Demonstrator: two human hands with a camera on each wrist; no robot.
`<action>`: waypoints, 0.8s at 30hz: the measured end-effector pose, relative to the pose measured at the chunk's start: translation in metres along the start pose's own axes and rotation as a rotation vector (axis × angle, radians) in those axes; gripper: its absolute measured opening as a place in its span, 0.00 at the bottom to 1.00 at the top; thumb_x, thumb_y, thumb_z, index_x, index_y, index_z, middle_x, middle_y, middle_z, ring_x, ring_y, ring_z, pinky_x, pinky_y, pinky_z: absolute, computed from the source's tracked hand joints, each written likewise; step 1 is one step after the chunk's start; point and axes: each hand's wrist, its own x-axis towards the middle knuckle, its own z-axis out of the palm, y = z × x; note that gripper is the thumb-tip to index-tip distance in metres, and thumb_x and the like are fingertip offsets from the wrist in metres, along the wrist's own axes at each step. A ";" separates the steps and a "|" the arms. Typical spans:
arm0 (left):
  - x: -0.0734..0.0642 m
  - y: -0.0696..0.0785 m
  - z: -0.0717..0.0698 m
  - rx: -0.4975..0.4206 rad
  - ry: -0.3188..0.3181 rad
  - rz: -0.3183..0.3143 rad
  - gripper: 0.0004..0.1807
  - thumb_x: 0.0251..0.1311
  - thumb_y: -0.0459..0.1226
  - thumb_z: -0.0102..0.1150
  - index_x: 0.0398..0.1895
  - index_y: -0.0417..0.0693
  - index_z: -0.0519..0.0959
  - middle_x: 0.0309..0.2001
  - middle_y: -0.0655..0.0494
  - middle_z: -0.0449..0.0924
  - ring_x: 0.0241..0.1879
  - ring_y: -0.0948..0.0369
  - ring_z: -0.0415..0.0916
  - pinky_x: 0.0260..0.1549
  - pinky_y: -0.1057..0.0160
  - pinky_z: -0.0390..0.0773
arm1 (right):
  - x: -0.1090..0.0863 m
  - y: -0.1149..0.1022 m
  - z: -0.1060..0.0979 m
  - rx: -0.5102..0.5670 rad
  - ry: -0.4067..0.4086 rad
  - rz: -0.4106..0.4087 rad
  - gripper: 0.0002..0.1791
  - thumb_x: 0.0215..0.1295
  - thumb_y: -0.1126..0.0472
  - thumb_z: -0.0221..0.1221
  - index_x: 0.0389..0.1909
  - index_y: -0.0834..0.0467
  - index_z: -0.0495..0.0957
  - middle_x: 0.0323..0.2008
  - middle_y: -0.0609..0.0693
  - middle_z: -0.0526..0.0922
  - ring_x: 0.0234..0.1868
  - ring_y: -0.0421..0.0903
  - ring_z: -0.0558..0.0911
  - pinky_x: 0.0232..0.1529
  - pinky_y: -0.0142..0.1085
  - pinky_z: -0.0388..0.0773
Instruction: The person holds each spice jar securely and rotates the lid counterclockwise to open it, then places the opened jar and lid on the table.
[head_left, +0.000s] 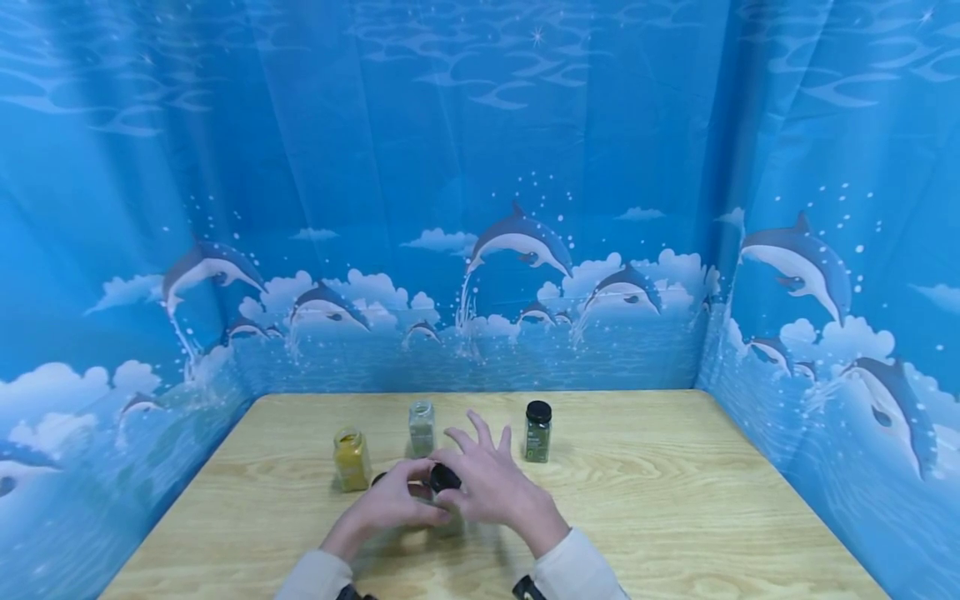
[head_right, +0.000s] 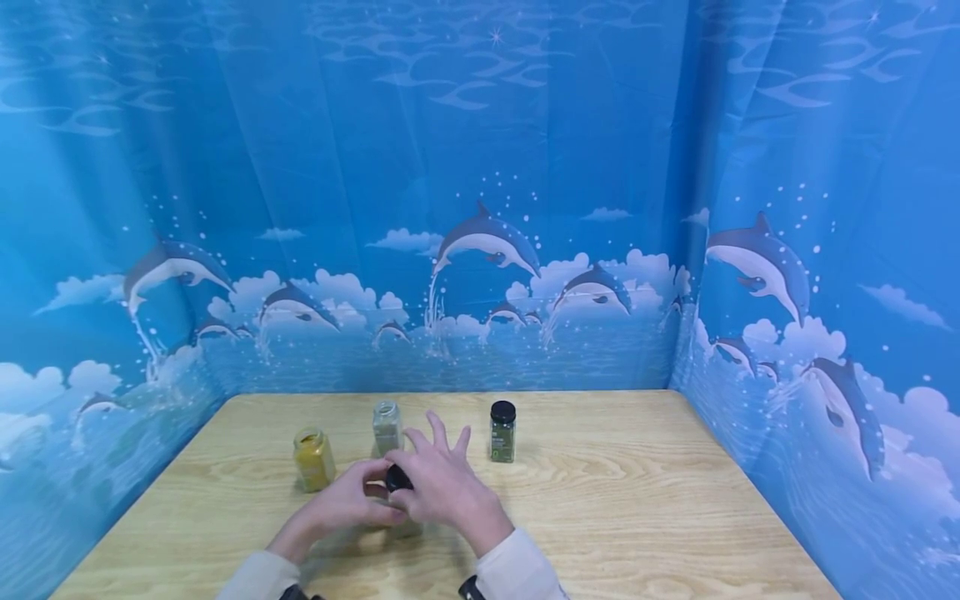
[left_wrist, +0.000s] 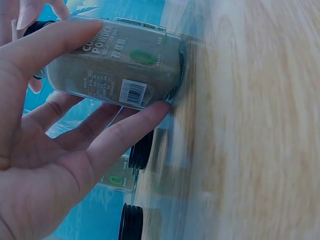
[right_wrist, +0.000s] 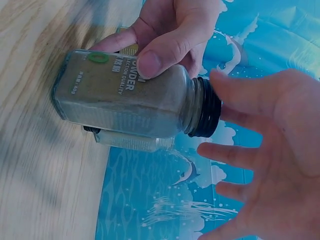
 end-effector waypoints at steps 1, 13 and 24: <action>0.000 0.000 0.000 -0.004 -0.002 0.000 0.26 0.53 0.36 0.76 0.56 0.43 0.80 0.50 0.48 0.82 0.51 0.53 0.83 0.47 0.67 0.85 | 0.000 0.000 0.000 0.005 0.007 0.004 0.25 0.67 0.45 0.66 0.64 0.43 0.78 0.75 0.53 0.69 0.82 0.65 0.51 0.66 0.84 0.50; -0.001 0.000 0.000 -0.049 -0.001 -0.043 0.26 0.54 0.36 0.76 0.57 0.45 0.79 0.52 0.47 0.81 0.56 0.51 0.83 0.47 0.62 0.86 | 0.003 0.001 0.006 -0.080 0.110 0.055 0.23 0.61 0.36 0.67 0.47 0.48 0.83 0.71 0.54 0.74 0.80 0.65 0.56 0.66 0.84 0.52; 0.000 0.000 0.000 0.009 0.006 -0.018 0.28 0.53 0.35 0.77 0.59 0.49 0.80 0.50 0.50 0.80 0.51 0.54 0.81 0.47 0.65 0.84 | 0.002 -0.001 0.002 -0.073 0.034 0.036 0.21 0.65 0.48 0.68 0.58 0.43 0.82 0.73 0.53 0.72 0.81 0.66 0.54 0.65 0.84 0.51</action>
